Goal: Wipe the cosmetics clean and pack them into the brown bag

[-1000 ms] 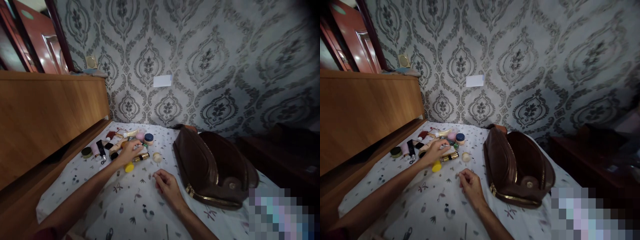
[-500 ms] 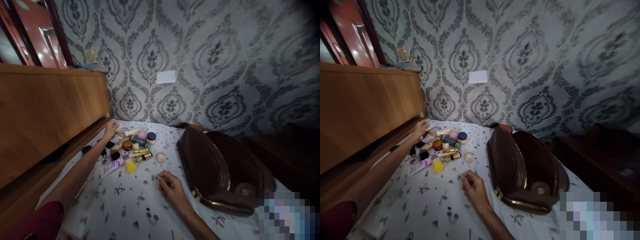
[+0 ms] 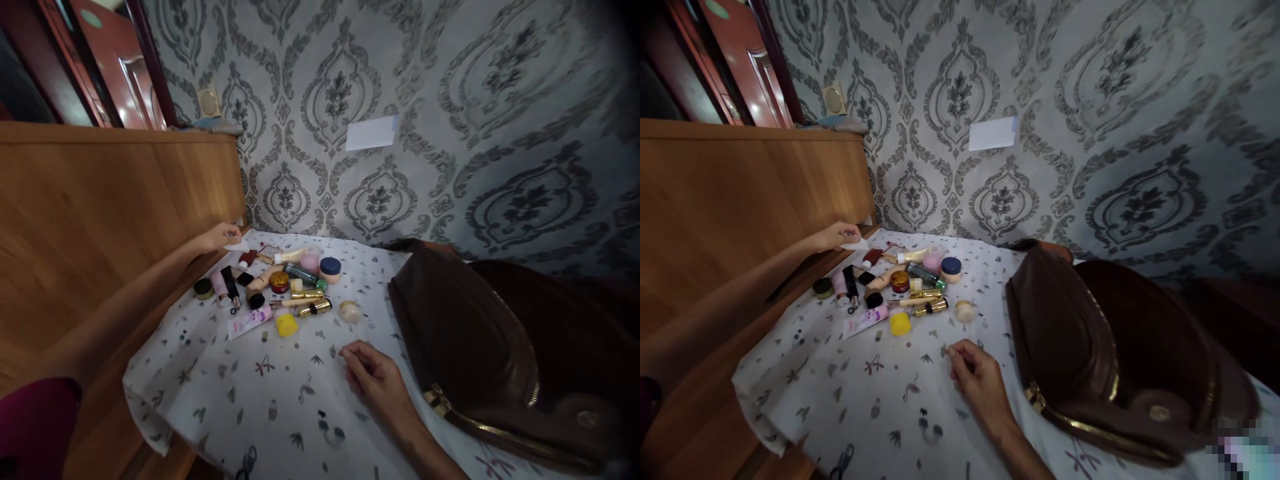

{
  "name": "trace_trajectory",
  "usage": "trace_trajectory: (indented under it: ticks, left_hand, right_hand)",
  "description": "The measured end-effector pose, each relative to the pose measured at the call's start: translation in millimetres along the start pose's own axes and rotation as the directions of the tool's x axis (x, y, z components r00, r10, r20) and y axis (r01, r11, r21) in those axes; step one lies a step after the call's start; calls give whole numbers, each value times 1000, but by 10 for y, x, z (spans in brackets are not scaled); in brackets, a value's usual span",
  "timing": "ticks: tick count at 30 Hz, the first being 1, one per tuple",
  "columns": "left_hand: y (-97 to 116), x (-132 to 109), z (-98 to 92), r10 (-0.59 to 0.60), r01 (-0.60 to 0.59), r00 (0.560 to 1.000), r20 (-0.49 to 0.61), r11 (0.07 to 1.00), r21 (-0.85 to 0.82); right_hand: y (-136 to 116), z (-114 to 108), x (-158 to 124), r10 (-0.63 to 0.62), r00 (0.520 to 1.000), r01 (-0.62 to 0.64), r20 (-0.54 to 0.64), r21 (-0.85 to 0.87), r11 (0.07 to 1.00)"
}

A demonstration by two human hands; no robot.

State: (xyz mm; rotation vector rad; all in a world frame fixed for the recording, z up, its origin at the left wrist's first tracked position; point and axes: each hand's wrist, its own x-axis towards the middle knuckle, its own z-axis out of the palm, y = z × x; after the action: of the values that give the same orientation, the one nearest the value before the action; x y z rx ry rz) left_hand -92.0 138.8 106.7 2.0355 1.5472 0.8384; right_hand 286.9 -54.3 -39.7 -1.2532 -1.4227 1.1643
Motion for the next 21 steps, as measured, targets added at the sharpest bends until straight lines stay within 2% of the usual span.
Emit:
trace_trajectory:
  ticks: [4, 8, 11, 14, 18, 21]
  left_hand:
    - [-189, -200, 99, 10, -10, 1000, 13, 999, 39]
    - [-296, -203, 328, 76, -73, 997, -21, 992, 98]
    - [-267, -142, 566, 170, -164, 985, -28, 975, 152]
    - [-185, -122, 887, 248, -243, 969, 2, 947, 208]
    - [-72, -207, 1324, 318, -340, 940, 123, 900, 271]
    - [-12, -268, 1524, 331, -374, 926, 182, 871, 319]
  right_hand:
    - [-6, 1, -2, -10, 1000, 10, -1, -29, 1000]
    - [-5, 3, -1, -6, 1000, 6, 5, -26, 1000]
    - [-12, 5, -4, -7, 1000, 7, 7, -29, 1000]
    - [-26, 5, -9, -19, 1000, 19, 8, -40, 999]
    - [-19, 9, -14, -17, 1000, 18, 12, -30, 999]
    - [2, 9, -14, -19, 1000, 20, 24, -32, 999]
